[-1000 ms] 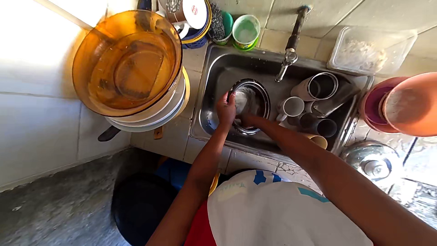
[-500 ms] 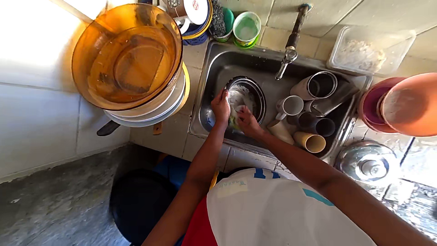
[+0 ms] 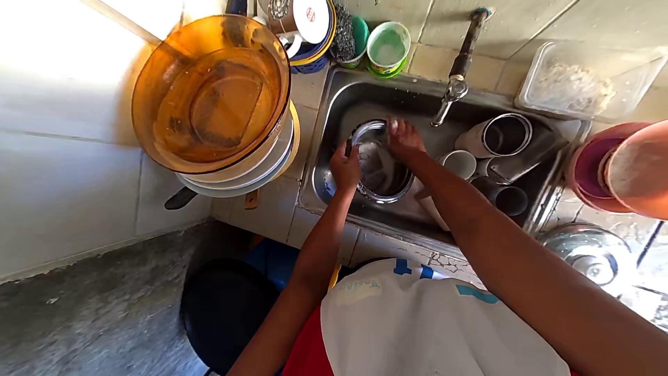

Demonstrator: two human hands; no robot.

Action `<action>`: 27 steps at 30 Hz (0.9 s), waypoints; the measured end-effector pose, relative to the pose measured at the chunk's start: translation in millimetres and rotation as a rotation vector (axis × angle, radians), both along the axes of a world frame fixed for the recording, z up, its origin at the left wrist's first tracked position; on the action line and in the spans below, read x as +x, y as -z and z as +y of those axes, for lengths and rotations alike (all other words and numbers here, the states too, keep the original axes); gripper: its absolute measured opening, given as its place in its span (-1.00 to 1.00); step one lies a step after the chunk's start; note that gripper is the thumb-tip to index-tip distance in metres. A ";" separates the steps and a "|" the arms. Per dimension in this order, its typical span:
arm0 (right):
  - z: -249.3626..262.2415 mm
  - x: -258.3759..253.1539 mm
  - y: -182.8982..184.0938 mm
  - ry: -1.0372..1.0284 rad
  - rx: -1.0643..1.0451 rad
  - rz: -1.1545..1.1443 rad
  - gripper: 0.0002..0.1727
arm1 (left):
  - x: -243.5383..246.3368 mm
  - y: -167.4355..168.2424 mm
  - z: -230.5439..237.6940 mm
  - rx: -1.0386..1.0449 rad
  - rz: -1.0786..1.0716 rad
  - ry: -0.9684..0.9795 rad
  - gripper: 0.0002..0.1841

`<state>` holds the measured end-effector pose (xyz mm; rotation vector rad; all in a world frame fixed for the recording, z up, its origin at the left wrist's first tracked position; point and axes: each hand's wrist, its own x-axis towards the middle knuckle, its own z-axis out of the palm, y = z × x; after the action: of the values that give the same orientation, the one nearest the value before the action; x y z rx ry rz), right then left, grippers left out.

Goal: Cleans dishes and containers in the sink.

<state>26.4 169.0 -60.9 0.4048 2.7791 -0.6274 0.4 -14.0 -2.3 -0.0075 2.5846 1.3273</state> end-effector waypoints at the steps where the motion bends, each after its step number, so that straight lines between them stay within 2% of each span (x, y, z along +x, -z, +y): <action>1: -3.9 14.2 0.8 0.088 -0.004 -0.071 -0.31 | 1.9 3.0 -3.1 0.013 -0.003 -0.029 -0.72; 4: -30.7 48.2 -9.0 0.355 -0.027 -0.234 -0.13 | 8.3 9.2 -9.2 0.056 -0.007 -0.122 -0.72; 6: -47.9 75.1 -25.0 0.422 -0.102 -0.261 -0.08 | 15.3 15.6 -15.5 0.080 -0.009 -0.188 -0.70; 8: -59.9 96.7 -44.9 0.423 -0.191 -0.253 -0.11 | 17.2 22.7 -17.1 0.139 0.024 -0.255 -0.70; 11: -81.2 127.8 -53.7 0.320 -0.210 -0.224 -0.35 | 23.5 24.4 -15.1 0.202 0.025 -0.244 -0.58; 13: -94.9 140.6 -62.1 0.152 -0.213 -0.143 -0.46 | 27.0 19.1 -9.9 0.229 0.044 -0.195 -0.49; 14: -99.7 141.6 -69.0 0.063 -0.232 -0.112 -0.45 | 28.5 15.7 -6.2 0.213 0.079 -0.187 -0.48; 17: -90.9 126.5 -74.3 -0.121 -0.286 -0.079 -0.24 | 33.8 9.4 4.3 0.082 0.193 -0.254 -0.59; 18: -82.1 118.0 -70.8 -0.155 -0.288 -0.087 -0.26 | 33.7 9.9 3.2 0.034 0.209 -0.241 -0.60; 19: -72.0 108.6 -64.8 -0.198 -0.293 -0.113 -0.32 | 33.4 10.2 -0.8 -0.026 0.227 -0.171 -0.62; 21: -53.8 92.4 -52.7 -0.326 -0.281 -0.114 -0.41 | 33.3 12.9 -15.4 -0.160 0.281 0.130 -0.68; 23: -39.8 73.4 -64.0 -0.394 -0.272 -0.029 -0.48 | 29.0 5.4 -32.3 -0.258 0.296 0.531 -0.45; 25: -25.7 60.0 -84.5 -0.399 -0.279 0.141 -0.56 | 21.7 -12.4 -41.9 -0.382 0.163 0.862 -0.28; 26: -21.2 55.6 -95.7 -0.381 -0.261 0.229 -0.56 | 18.8 -19.5 -42.0 -0.378 0.064 0.912 -0.26; 27: -19.2 54.1 -101.4 -0.345 -0.234 0.341 -0.56 | 18.4 -21.0 -41.0 -0.328 0.000 0.883 -0.32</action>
<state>80.5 149.8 40.5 -0.2499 2.9301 -0.9944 18.8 -55.0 18.7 0.9425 2.2856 0.5706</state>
